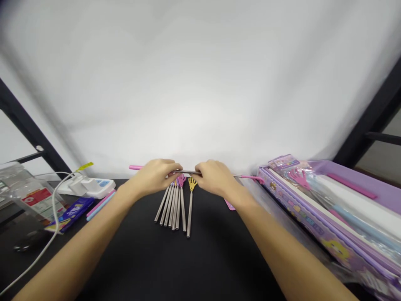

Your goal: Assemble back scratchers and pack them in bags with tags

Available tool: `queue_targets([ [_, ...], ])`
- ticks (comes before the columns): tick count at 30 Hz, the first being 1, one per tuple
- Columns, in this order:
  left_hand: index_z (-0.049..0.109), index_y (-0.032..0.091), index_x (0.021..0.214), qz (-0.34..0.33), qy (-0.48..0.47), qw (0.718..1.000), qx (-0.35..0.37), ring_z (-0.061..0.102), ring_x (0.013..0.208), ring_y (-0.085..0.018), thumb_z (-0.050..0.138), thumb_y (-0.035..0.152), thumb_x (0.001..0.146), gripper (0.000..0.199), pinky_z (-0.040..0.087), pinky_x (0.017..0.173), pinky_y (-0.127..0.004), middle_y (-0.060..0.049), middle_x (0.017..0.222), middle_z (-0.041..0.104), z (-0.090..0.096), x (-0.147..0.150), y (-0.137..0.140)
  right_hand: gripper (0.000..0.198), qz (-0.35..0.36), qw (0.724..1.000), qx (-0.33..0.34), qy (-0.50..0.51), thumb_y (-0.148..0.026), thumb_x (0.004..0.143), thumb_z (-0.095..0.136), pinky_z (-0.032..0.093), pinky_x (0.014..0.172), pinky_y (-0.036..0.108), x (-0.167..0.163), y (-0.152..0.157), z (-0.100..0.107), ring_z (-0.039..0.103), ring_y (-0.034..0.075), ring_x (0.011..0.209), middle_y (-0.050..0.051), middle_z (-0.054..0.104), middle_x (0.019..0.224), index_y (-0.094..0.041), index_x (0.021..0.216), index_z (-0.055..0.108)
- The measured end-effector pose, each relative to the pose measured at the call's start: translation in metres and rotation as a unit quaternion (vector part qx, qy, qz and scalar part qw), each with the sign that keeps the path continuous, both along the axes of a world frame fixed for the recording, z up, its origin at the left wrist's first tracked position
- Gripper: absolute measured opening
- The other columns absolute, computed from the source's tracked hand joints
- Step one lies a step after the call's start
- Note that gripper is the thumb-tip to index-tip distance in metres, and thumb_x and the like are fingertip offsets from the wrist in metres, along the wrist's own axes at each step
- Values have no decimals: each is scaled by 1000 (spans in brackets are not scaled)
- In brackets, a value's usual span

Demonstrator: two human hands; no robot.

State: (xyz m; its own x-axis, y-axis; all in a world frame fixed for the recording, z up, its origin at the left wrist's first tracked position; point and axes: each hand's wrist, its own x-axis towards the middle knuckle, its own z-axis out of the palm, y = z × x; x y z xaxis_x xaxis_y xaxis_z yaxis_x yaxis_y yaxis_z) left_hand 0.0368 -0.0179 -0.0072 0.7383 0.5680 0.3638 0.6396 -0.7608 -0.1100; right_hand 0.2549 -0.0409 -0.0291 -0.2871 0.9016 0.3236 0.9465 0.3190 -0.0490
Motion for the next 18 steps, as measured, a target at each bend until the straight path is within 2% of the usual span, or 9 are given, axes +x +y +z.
queue_targets([
  [2, 68, 17, 89, -15, -6, 1000, -25, 61, 69, -16, 47, 20, 92, 22, 38, 61, -26, -6, 82, 69, -5, 7, 0, 33, 4, 1000, 4, -2, -36, 87, 46, 23, 53, 30, -2, 1, -1, 53, 16, 55, 6, 62, 60, -20, 60, 57],
  [5, 70, 17, 88, -11, -22, 997, -72, 59, 63, -14, 51, 23, 89, 20, 40, 61, -25, -4, 74, 68, -6, -14, 12, 28, -12, 1000, -4, -8, -33, 82, 49, 24, 53, 29, 25, 7, -3, 51, 16, 55, 5, 59, 58, -20, 58, 54],
  [8, 71, 16, 86, 68, -43, 996, -45, 56, 58, -14, 54, 21, 81, 18, 38, 60, -25, -2, 64, 64, -1, -50, 28, 23, -82, 997, -1, -2, -32, 79, 49, 26, 54, 28, 63, 12, -1, 50, 17, 57, 4, 58, 58, -21, 59, 53],
  [11, 72, 17, 83, 126, -41, 991, -18, 53, 55, -14, 54, 25, 77, 21, 38, 59, -25, 0, 59, 60, 5, -75, 40, 22, -119, 992, 12, -25, -33, 78, 49, 26, 56, 29, 89, 10, 5, 53, 19, 62, 5, 60, 63, -21, 61, 55],
  [14, 73, 18, 86, 171, -67, 983, 12, 55, 58, -15, 53, 30, 77, 26, 39, 61, -26, -1, 62, 62, 9, -86, 42, 23, -187, 981, 44, -35, -37, 78, 48, 26, 56, 30, 101, 4, 14, 55, 23, 66, 7, 61, 65, -22, 67, 61],
  [18, 73, 18, 86, 204, -87, 975, -3, 56, 58, -15, 52, 33, 76, 28, 39, 59, -25, -1, 62, 62, 10, -94, 39, 29, -251, 964, 80, -37, -42, 81, 46, 26, 56, 31, 108, -2, 21, 55, 23, 64, 8, 60, 63, -22, 67, 61],
])
